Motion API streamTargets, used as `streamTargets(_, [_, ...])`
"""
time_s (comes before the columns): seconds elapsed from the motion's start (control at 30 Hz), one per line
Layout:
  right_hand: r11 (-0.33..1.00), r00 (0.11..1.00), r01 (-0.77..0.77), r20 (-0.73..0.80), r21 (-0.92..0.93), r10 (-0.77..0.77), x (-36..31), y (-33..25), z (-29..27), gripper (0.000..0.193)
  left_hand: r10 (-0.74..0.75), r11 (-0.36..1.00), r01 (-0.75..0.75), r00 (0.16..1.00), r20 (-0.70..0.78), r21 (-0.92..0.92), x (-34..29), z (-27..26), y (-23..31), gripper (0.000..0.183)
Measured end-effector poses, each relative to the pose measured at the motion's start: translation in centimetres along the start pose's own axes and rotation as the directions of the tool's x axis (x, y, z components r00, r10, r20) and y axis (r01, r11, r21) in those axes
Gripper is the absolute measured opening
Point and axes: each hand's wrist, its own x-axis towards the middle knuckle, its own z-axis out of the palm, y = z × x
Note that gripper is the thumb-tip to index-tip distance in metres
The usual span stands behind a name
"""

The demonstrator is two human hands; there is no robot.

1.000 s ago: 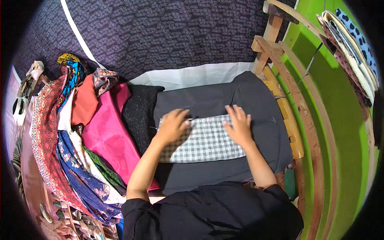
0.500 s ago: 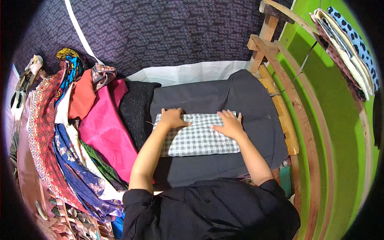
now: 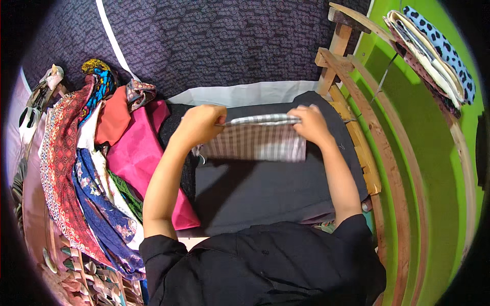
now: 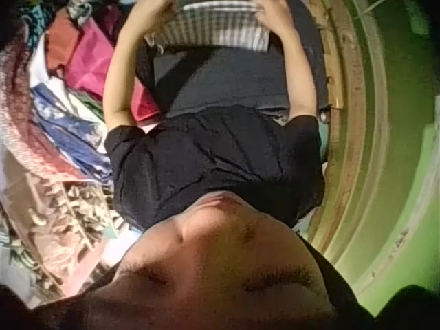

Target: The recorder folds various fabric pieces with different patterns on a table and places them on a shelf.

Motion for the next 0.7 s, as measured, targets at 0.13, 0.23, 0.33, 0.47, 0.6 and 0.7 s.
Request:
streamTargets(0.13, [0.996, 0.974, -0.013, -0.227, -0.086, -0.006, -2.9, -2.7, -2.5, 0.03, 0.117, 0.989, -0.111, 0.991, -0.058, 0.1, -3.4, -1.9, 3.4, 0.011])
streamTargets(0.23, [0.991, 0.966, -0.049, -0.256, -0.122, 0.017, -6.8, -2.7, -1.8, 0.039, 0.219, 0.956, -0.216, 0.976, 0.008, 0.197, -6.6, 1.6, 5.8, 0.008])
streamTargets(0.33, [0.977, 0.981, -0.192, -0.052, -0.094, 0.188, -10.9, -1.5, 1.2, 0.041, 0.283, 0.952, -0.242, 0.93, 0.237, -0.188, -10.8, 7.0, 7.3, 0.013])
streamTargets(0.47, [0.92, 0.935, -0.304, 0.105, -0.247, 0.337, -15.9, -2.6, 4.1, 0.05, 0.32, 0.894, -0.132, 0.856, 0.405, -0.427, -11.3, 7.0, 6.1, 0.02])
streamTargets(0.6, [0.684, 0.685, -0.728, -0.106, -0.054, 0.721, -16.9, -5.7, 5.2, 0.031, 0.151, 0.904, -0.043, 0.963, 0.222, -0.426, -7.4, 6.2, 3.4, 0.022])
streamTargets(0.7, [0.591, 0.592, -0.803, 0.019, -0.078, 0.806, -16.2, -8.2, 7.0, 0.046, -0.027, 0.948, 0.035, 0.999, 0.029, -0.317, -4.9, 9.4, 1.3, 0.031])
